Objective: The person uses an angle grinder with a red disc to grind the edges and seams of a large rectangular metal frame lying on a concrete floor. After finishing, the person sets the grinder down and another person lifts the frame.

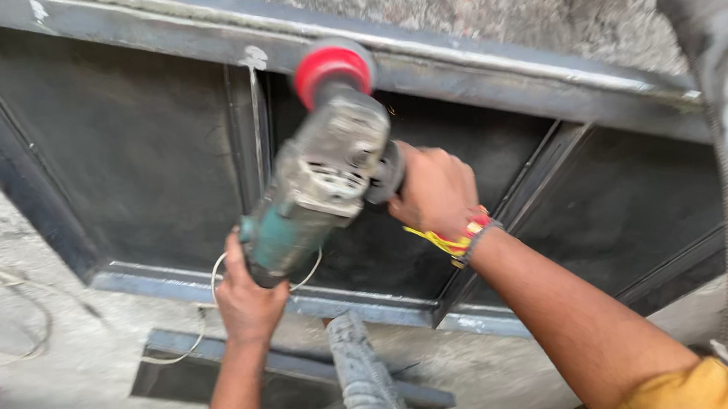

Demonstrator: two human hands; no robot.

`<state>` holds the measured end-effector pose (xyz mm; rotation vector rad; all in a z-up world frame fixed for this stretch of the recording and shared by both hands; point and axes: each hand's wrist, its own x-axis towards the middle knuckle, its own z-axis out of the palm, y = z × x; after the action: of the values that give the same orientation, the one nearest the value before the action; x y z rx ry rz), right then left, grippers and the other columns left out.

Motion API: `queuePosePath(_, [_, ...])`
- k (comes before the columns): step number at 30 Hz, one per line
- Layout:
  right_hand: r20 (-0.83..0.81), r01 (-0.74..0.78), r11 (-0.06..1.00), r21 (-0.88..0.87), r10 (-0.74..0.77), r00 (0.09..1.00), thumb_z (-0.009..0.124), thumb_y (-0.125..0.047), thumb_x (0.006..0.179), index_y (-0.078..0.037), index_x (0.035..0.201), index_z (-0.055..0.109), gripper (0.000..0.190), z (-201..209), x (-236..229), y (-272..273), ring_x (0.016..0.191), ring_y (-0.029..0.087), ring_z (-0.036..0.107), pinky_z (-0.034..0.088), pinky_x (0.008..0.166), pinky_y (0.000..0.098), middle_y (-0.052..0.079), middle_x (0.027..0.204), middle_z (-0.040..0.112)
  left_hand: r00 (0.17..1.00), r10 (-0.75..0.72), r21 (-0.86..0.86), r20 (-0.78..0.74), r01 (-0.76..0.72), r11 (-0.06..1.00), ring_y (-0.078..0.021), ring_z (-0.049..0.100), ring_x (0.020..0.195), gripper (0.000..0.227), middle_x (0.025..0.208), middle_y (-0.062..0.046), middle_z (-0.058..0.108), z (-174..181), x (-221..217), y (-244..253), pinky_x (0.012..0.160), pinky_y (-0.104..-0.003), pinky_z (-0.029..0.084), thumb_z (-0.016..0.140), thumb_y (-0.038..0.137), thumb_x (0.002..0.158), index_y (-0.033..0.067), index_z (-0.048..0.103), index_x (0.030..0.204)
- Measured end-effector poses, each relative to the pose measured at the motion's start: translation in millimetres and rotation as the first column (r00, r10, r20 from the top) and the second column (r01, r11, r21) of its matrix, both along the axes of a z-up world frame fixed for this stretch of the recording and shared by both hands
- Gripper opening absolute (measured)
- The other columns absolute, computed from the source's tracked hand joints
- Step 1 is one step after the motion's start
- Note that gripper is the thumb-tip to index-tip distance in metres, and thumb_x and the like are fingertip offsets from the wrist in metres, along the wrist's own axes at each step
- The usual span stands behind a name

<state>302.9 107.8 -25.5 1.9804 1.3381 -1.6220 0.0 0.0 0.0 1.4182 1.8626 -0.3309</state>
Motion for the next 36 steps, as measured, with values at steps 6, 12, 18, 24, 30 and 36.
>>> queuePosePath(6, [0.096,-0.027,0.990,0.140,0.014,0.995,0.074,-0.018,0.071,-0.011,0.101,0.070,0.031,12,69,-28,0.091,0.046,0.067,0.054,0.078,0.0550,0.020,0.092,0.073,0.968,-0.068,0.174,0.240,0.026,0.984,-0.0422,0.073,0.091,0.093,0.103,-0.025,0.072,-13,72,-14,0.079,-0.047,0.059,0.085,0.010,0.069,0.0036,0.038,0.150])
queuePosePath(12, [0.273,-0.003,1.000,-0.006,0.004,0.962,0.075,-0.018,0.073,-0.013,0.103,0.073,0.031,37,104,-50,0.091,0.046,0.066,0.055,0.080,0.0547,0.021,0.092,0.072,0.938,-0.044,0.030,0.343,0.036,0.999,-0.0414,0.072,0.083,0.097,0.089,-0.020,0.072,-17,109,-23,0.073,-0.051,0.057,0.082,0.007,0.064,0.0092,0.039,0.150])
queuePosePath(18, [0.314,0.006,0.999,-0.042,0.008,0.949,0.078,-0.023,0.070,-0.016,0.109,0.074,0.039,68,113,-69,0.090,0.045,0.067,0.057,0.075,0.0521,0.021,0.090,0.072,0.912,0.125,-0.145,0.391,-0.073,0.987,-0.0446,0.071,0.084,0.101,0.094,-0.023,0.073,19,134,-62,0.072,-0.054,0.057,0.082,0.008,0.061,0.0099,0.035,0.151])
queuePosePath(24, [0.445,-0.044,0.939,-0.342,0.203,0.872,0.079,-0.029,0.075,-0.018,0.107,0.073,0.035,78,135,-59,0.086,0.039,0.074,0.060,0.079,0.0463,0.017,0.082,0.076,0.935,0.231,-0.457,0.270,-0.087,0.885,-0.0455,0.071,0.081,0.100,0.089,-0.024,0.073,48,171,-82,0.074,-0.054,0.057,0.085,0.014,0.068,0.0170,0.034,0.154])
queuePosePath(30, [0.401,-0.191,0.978,-0.084,0.208,0.892,0.082,-0.026,0.072,-0.013,0.104,0.075,0.035,97,153,-51,0.090,0.043,0.068,0.057,0.073,0.0481,0.019,0.086,0.073,0.894,0.220,-0.246,0.390,-0.129,0.961,-0.0366,0.075,0.078,0.099,0.090,-0.020,0.073,62,189,-82,0.069,-0.046,0.062,0.077,0.004,0.066,0.0074,0.032,0.155])
queuePosePath(36, [0.455,-0.049,0.987,-0.156,0.116,0.883,0.076,-0.029,0.075,-0.014,0.106,0.074,0.034,91,166,-35,0.086,0.040,0.074,0.059,0.079,0.0462,0.020,0.081,0.075,0.891,0.182,-0.157,0.416,-0.127,0.979,-0.0389,0.072,0.079,0.099,0.086,-0.019,0.072,50,209,-65,0.068,-0.050,0.059,0.081,0.009,0.065,0.0060,0.034,0.152])
